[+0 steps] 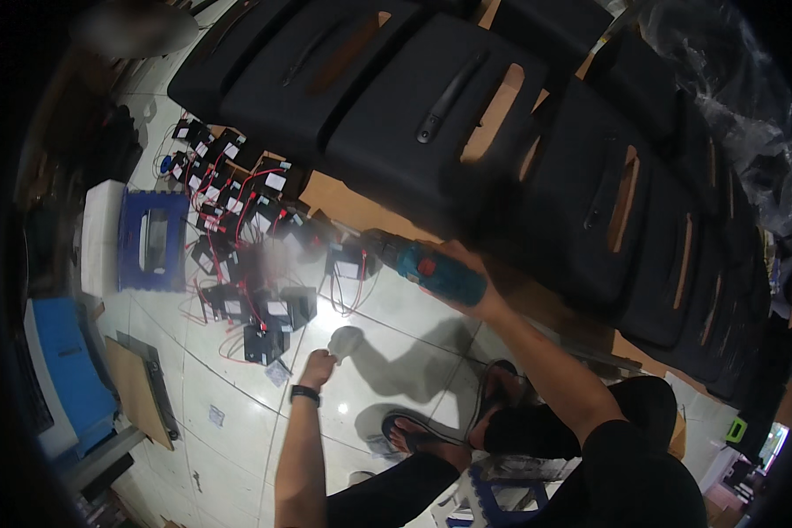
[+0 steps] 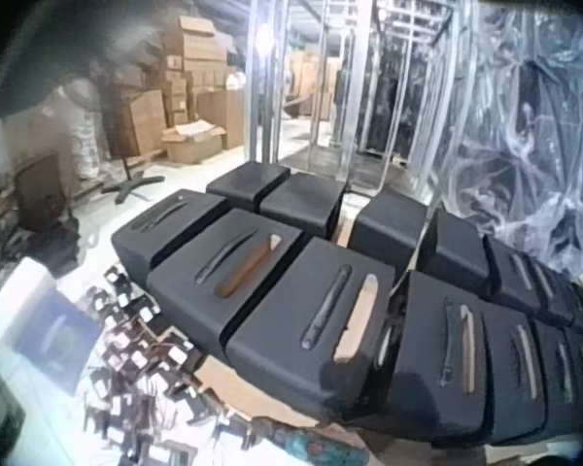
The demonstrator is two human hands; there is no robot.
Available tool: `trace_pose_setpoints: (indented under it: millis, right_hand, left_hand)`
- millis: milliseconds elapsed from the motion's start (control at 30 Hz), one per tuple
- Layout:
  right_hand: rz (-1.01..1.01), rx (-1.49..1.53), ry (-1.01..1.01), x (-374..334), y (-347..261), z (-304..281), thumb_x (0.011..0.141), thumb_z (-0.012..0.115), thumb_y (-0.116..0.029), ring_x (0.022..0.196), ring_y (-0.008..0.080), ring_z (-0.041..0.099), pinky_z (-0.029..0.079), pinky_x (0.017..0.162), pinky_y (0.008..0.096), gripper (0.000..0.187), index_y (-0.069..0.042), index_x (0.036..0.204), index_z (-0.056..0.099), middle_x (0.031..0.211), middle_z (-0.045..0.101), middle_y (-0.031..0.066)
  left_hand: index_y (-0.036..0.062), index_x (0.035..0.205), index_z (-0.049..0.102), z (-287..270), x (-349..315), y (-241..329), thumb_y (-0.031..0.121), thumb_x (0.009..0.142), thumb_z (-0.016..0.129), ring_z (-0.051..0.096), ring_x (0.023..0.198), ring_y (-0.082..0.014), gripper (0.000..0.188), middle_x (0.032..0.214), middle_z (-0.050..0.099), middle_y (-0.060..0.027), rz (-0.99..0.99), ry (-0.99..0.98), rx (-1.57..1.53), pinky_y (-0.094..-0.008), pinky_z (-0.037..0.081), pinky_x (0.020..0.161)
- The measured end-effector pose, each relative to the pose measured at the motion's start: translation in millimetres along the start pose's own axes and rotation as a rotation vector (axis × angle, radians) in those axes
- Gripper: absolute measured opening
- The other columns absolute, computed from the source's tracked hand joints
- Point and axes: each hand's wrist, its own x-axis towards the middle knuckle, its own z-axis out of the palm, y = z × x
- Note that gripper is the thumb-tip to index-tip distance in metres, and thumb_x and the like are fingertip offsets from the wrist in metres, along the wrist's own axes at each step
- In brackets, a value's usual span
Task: The person assembles black plastic storage bins by attaching wooden handles using a cordless drill. The person picks up each bin, positions the handle, and fastens it with screws, then places the finished unit on a stack.
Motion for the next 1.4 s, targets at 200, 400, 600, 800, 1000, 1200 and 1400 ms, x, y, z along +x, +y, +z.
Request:
trace_pose_setpoints:
  millis: [200, 400, 600, 800, 1000, 1200, 1400]
  right_hand:
    - [0.751, 1.356, 0.117, 30.4, 72.0, 24.5, 0.095, 0.074, -0.019, 0.113, 0.0195, 0.067, 0.057, 0.093, 0.0297, 0.041, 0.0, 0.131, 0.066, 0.117, 0.071, 0.0078]
    - [0.844, 1.679, -0.126, -6.7, 156.9, 22.7, 0.101, 0.068, -0.026, 0.113, 0.0235, 0.07, 0.058, 0.098, 0.0346, 0.035, -0.006, 0.13, 0.067, 0.124, 0.069, 0.0112]
    - [0.384, 0.482, -0.106, -18.2, 99.3, -8.3, 0.095, 0.071, -0.014, 0.131, 0.0281, 0.059, 0.047, 0.114, 0.0372, 0.048, -0.01, 0.143, 0.062, 0.144, 0.059, 0.0143]
    - [0.07, -0.113, -0.163, -19.3, 114.9, -16.4, 0.089, 0.073, -0.007, 0.131, 0.0314, 0.059, 0.045, 0.114, 0.0399, 0.053, -0.009, 0.14, 0.064, 0.143, 0.06, 0.0155]
    - [0.096, -0.123, -0.178, -15.7, 101.3, -18.8, 0.085, 0.076, -0.005, 0.134, 0.0302, 0.056, 0.044, 0.115, 0.0381, 0.056, -0.009, 0.14, 0.063, 0.144, 0.059, 0.016]
    - [0.373, -0.308, -0.364, -36.8, 132.7, -15.8, 0.095, 0.068, -0.012, 0.135, 0.03, 0.055, 0.041, 0.117, 0.0411, 0.049, -0.008, 0.143, 0.059, 0.148, 0.056, 0.0145]
    - [0.585, 0.011, -0.259, -28.9, 114.5, -14.3, 0.1, 0.064, -0.02, 0.14, 0.0283, 0.05, 0.035, 0.119, 0.0394, 0.056, -0.008, 0.152, 0.048, 0.155, 0.049, 0.011]
  left_hand:
    - [-0.009, 0.153, -0.027, 42.8, 52.6, 153.0, 0.071, 0.045, 0.095, -0.021, 0.149, -0.0608, 0.181, 0.159, -0.022, -0.0456, -0.591, 0.311, 0.01, -0.0712, 0.0, 0.12]
    - [-0.0047, 0.152, -0.033, 50.0, 64.7, 177.4, 0.073, 0.039, 0.096, -0.023, 0.146, -0.065, 0.189, 0.156, -0.028, -0.0459, -0.668, 0.388, 0.009, -0.0774, 0.009, 0.117]
    - [-0.0005, 0.154, -0.017, 41.1, 47.8, 188.8, 0.069, 0.055, 0.094, -0.005, 0.148, -0.0599, 0.164, 0.157, -0.011, -0.0414, -0.633, 0.209, -0.084, -0.0594, 0.023, 0.122]
    - [0.0047, 0.137, 0.067, 50.3, 82.1, 126.4, 0.078, 0.072, 0.077, 0.061, 0.131, -0.0312, 0.098, 0.135, 0.069, -0.0173, -0.078, 0.008, -0.024, -0.039, 0.046, 0.109]
    - [0.0097, 0.135, 0.068, 42.7, 76.7, 130.9, 0.072, 0.082, 0.072, 0.065, 0.125, -0.0291, 0.082, 0.131, 0.071, -0.014, -0.018, -0.08, -0.044, -0.0386, 0.046, 0.107]
    - [0.0034, 0.138, 0.065, 37.9, 66.1, 148.6, 0.078, 0.077, 0.072, 0.062, 0.129, -0.0294, 0.097, 0.136, 0.068, -0.016, -0.144, -0.084, 0.063, -0.0382, 0.043, 0.11]
    - [-0.0075, 0.14, 0.059, 38.6, 70.5, 151.5, 0.084, 0.064, 0.077, 0.057, 0.136, -0.0303, 0.121, 0.139, 0.063, -0.0245, -0.293, -0.028, 0.076, -0.0364, 0.039, 0.115]
